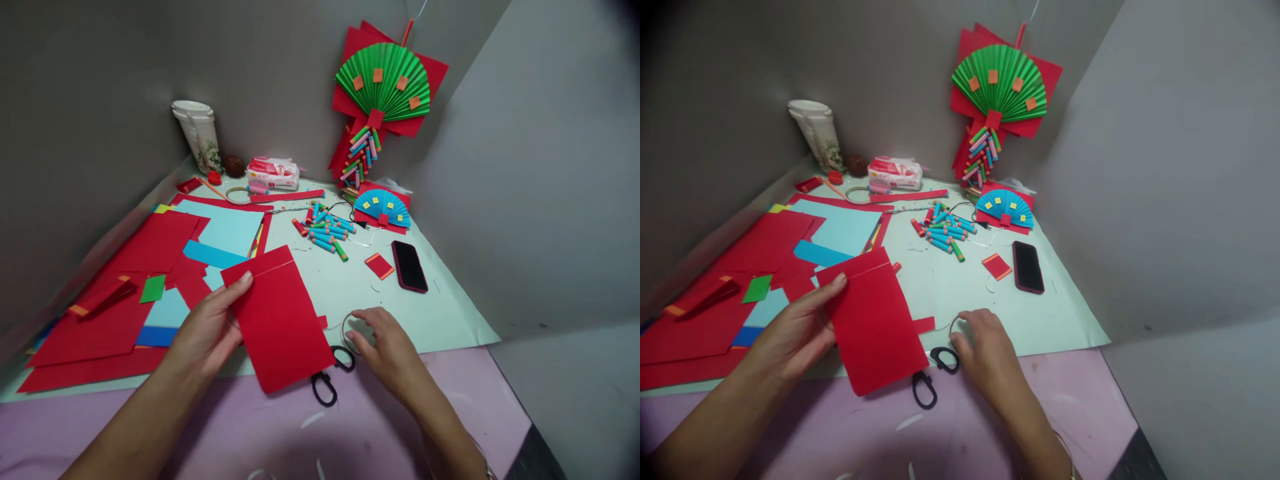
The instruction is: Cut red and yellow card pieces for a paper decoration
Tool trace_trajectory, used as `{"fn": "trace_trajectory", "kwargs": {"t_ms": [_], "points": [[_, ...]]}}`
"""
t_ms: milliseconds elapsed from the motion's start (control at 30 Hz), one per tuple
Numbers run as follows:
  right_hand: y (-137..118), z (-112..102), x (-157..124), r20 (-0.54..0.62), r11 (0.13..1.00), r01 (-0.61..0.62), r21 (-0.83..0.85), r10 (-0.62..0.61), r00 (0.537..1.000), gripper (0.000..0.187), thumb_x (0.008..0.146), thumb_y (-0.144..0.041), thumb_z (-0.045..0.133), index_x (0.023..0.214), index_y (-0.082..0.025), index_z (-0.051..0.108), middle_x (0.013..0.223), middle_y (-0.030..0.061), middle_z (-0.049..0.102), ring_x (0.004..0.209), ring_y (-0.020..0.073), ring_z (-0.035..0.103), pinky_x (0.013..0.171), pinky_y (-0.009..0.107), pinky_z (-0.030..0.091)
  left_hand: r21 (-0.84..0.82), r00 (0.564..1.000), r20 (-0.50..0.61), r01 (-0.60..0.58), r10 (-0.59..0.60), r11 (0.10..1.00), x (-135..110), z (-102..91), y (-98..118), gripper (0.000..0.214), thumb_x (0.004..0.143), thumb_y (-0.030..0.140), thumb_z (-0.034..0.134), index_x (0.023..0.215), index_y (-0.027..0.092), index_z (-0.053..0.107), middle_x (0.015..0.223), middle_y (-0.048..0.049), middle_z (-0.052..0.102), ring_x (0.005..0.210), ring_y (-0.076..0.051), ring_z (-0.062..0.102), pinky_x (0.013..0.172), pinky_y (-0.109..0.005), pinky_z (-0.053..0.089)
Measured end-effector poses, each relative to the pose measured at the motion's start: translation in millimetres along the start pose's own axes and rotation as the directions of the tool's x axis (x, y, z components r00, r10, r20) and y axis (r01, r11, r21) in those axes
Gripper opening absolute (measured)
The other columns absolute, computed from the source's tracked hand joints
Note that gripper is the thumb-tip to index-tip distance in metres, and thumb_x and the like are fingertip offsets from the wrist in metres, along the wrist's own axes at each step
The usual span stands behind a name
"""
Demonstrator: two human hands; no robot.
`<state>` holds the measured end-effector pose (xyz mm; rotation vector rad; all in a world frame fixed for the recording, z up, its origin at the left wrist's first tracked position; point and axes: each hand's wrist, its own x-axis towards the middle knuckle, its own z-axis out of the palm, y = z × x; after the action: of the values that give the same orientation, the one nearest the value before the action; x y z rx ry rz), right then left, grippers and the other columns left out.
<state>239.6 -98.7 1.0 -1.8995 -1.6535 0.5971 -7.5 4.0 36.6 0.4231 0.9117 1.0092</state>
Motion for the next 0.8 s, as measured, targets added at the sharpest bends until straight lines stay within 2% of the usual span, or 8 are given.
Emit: {"fn": "trace_trajectory", "kwargs": {"t_ms": [67, 167, 367, 467, 600, 800], "points": [[11.0, 0.1, 0.6, 0.011, 0.995, -0.018, -0.1, 0.019, 1.0, 0.017, 0.086, -0.025, 0.061, 0.101, -0.019, 0.065, 0.099, 0.0082, 0.062, 0.095, 0.0245, 0.055, 0.084, 0.038, 0.043, -0.035, 1.0, -0.019, -0.003, 0.002, 0.999, 1.5, -2.9, 3.4, 0.019, 0.086, 0.013, 0.063, 0.104, 0.014, 0.07, 0.091, -0.0094, 0.078, 0.08, -0.023, 0.075, 0.081, -0.034, 0.062], [18.7, 2.7, -3.1, 0.042, 0.991, -0.053, -0.123, 0.059, 0.997, 0.008, 0.085, -0.028, 0.063, 0.085, -0.02, 0.062, 0.089, 0.0053, 0.06, 0.084, 0.0217, 0.055, 0.076, 0.034, 0.043, -0.087, 0.999, -0.033, -0.018, 0.015, 0.996, 4.4, -8.4, 8.5, 0.02, 0.089, 0.011, 0.055, 0.103, 0.016, 0.069, 0.09, -0.0074, 0.078, 0.076, -0.021, 0.075, 0.08, -0.034, 0.062], [10.5, 19.6, -1.0, 0.055, 0.989, 0.0, -0.148, 0.009, 0.998, 0.013, 0.086, -0.025, 0.063, 0.075, -0.02, 0.056, 0.082, 0.0021, 0.06, 0.081, 0.0194, 0.054, 0.07, 0.029, 0.039, -0.092, 0.999, -0.039, -0.036, 0.032, 0.995, 9.0, -14.1, 11.2, 0.021, 0.09, 0.01, 0.052, 0.101, 0.015, 0.07, 0.086, -0.0082, 0.078, 0.074, -0.023, 0.075, 0.078, -0.035, 0.063], [8.5, 24.1, 10.5, 0.041, 0.964, -0.01, -0.266, 0.022, 0.999, 0.015, 0.086, -0.021, 0.059, 0.072, -0.02, 0.055, 0.08, 0.002, 0.06, 0.076, 0.018, 0.054, 0.065, 0.027, 0.036, -0.09, 0.999, -0.036, -0.019, 0.016, 0.996, 9.0, -15.3, 11.2, 0.023, 0.089, 0.009, 0.052, 0.103, 0.015, 0.069, 0.088, -0.0092, 0.078, 0.077, -0.024, 0.076, 0.078, -0.037, 0.063], [12.3, 22.4, 35.1, -0.039, 0.901, -0.049, -0.431, 0.036, 0.999, 0.015, 0.089, -0.023, 0.057, 0.074, -0.019, 0.058, 0.082, 0.0044, 0.061, 0.076, 0.019, 0.055, 0.063, 0.028, 0.033, -0.102, 0.999, -0.038, 0.024, -0.028, 0.995, 8.2, -16.9, 9.8, 0.023, 0.087, 0.007, 0.054, 0.102, 0.014, 0.07, 0.09, -0.0106, 0.078, 0.077, -0.025, 0.076, 0.077, -0.036, 0.063], [17.7, 15.9, 73.6, -0.081, 0.901, -0.087, -0.425, 0.058, 0.995, 0.016, 0.093, -0.028, 0.054, 0.084, -0.019, 0.063, 0.089, 0.0058, 0.065, 0.08, 0.0191, 0.058, 0.068, 0.028, 0.035, -0.024, 0.995, -0.013, 0.095, -0.095, 0.995, 7.0, -16.5, -1.7, 0.025, 0.084, 0.007, 0.059, 0.105, 0.012, 0.07, 0.087, -0.0126, 0.077, 0.075, -0.027, 0.075, 0.073, -0.038, 0.064]]}}
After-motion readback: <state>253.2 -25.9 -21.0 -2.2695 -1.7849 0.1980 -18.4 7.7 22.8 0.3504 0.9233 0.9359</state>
